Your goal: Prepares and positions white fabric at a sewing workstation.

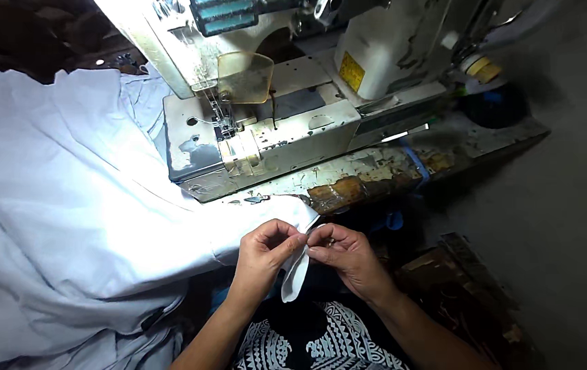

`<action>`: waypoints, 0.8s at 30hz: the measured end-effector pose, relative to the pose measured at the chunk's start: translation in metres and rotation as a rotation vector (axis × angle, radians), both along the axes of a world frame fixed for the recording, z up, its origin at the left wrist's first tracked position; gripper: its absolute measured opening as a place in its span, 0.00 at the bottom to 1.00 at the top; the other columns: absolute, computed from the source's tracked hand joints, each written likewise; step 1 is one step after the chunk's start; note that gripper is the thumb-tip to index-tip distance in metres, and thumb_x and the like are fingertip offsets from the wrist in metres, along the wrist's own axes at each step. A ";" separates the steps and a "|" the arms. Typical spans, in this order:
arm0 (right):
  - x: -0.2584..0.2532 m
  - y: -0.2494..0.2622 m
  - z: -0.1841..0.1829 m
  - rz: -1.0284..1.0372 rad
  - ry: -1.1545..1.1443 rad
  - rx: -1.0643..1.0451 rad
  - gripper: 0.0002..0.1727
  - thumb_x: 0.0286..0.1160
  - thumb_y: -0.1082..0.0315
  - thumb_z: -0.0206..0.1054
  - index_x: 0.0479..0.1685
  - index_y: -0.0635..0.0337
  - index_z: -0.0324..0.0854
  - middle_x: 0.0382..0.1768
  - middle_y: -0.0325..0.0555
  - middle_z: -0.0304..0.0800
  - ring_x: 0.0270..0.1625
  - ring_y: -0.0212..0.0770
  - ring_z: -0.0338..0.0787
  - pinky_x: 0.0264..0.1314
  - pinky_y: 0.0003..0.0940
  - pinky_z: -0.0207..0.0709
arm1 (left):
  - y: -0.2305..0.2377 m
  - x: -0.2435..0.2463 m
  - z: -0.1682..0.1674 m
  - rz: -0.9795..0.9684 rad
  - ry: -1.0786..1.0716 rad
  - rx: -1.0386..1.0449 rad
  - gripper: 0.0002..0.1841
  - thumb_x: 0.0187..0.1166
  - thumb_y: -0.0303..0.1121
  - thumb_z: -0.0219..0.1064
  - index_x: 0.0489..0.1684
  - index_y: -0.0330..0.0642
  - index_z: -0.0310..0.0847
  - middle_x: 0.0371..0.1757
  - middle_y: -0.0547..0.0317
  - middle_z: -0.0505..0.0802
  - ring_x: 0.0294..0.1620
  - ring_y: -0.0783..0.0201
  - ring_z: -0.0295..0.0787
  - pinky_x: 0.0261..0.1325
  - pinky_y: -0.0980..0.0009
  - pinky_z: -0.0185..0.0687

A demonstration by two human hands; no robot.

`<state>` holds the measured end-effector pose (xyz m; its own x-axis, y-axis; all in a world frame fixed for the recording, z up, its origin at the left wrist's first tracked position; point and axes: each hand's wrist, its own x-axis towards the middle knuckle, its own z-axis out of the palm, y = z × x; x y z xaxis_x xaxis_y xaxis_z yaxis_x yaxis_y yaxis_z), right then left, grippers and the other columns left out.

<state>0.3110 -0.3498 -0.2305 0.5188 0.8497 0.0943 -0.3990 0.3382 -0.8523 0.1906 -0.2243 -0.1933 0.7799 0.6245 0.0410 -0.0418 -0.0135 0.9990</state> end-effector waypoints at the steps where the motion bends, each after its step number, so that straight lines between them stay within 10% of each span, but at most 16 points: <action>1: 0.001 0.000 0.000 -0.009 0.005 0.000 0.09 0.68 0.81 0.72 0.43 0.61 0.90 0.41 0.37 0.94 0.42 0.28 0.93 0.51 0.26 0.90 | 0.000 0.000 -0.001 -0.002 -0.010 0.026 0.02 0.75 0.26 0.71 0.35 0.38 0.90 0.34 0.66 0.93 0.36 0.77 0.90 0.46 0.80 0.87; 5: 0.005 -0.001 0.003 -0.094 0.133 -0.004 0.14 0.68 0.84 0.69 0.49 0.60 0.81 0.40 0.39 0.93 0.41 0.30 0.94 0.50 0.28 0.91 | -0.009 -0.002 -0.004 -0.044 -0.003 0.183 0.11 0.72 0.26 0.75 0.49 0.31 0.88 0.45 0.59 0.95 0.43 0.73 0.93 0.52 0.77 0.91; 10: 0.007 -0.006 -0.006 -0.184 0.003 0.012 0.15 0.67 0.84 0.68 0.48 0.58 0.79 0.41 0.34 0.90 0.43 0.25 0.90 0.51 0.22 0.87 | -0.012 0.005 -0.008 -0.008 0.138 0.535 0.08 0.76 0.30 0.68 0.33 0.34 0.89 0.29 0.62 0.91 0.28 0.81 0.87 0.35 0.85 0.84; 14: 0.017 -0.010 -0.018 -0.345 -0.172 -0.095 0.15 0.72 0.77 0.67 0.57 0.59 0.74 0.44 0.32 0.87 0.44 0.23 0.89 0.50 0.21 0.85 | -0.005 -0.005 0.000 0.010 0.180 0.284 0.06 0.75 0.27 0.64 0.30 0.41 0.86 0.23 0.72 0.89 0.24 0.80 0.86 0.31 0.83 0.84; 18: 0.003 -0.004 -0.028 -0.336 -0.644 -0.399 0.40 0.64 0.64 0.79 0.78 0.71 0.69 0.50 0.54 0.90 0.39 0.33 0.90 0.44 0.29 0.87 | -0.010 -0.010 -0.006 -0.067 0.093 0.133 0.06 0.76 0.25 0.63 0.34 0.41 0.87 0.30 0.70 0.91 0.32 0.78 0.90 0.40 0.80 0.88; 21: 0.001 0.003 -0.034 -0.427 -0.636 -0.364 0.28 0.63 0.75 0.74 0.67 0.71 0.75 0.41 0.48 0.91 0.37 0.30 0.91 0.42 0.27 0.88 | 0.007 -0.017 0.006 -0.048 -0.217 -0.357 0.07 0.77 0.31 0.67 0.32 0.50 0.91 0.36 0.65 0.95 0.42 0.72 0.93 0.55 0.70 0.90; 24: 0.009 -0.001 -0.012 -0.250 -0.109 -0.199 0.12 0.69 0.84 0.65 0.48 0.61 0.79 0.41 0.38 0.93 0.42 0.28 0.94 0.48 0.28 0.91 | 0.027 -0.044 0.013 -0.104 -0.477 -0.538 0.04 0.74 0.40 0.72 0.34 0.54 0.92 0.34 0.67 0.94 0.42 0.73 0.92 0.55 0.73 0.88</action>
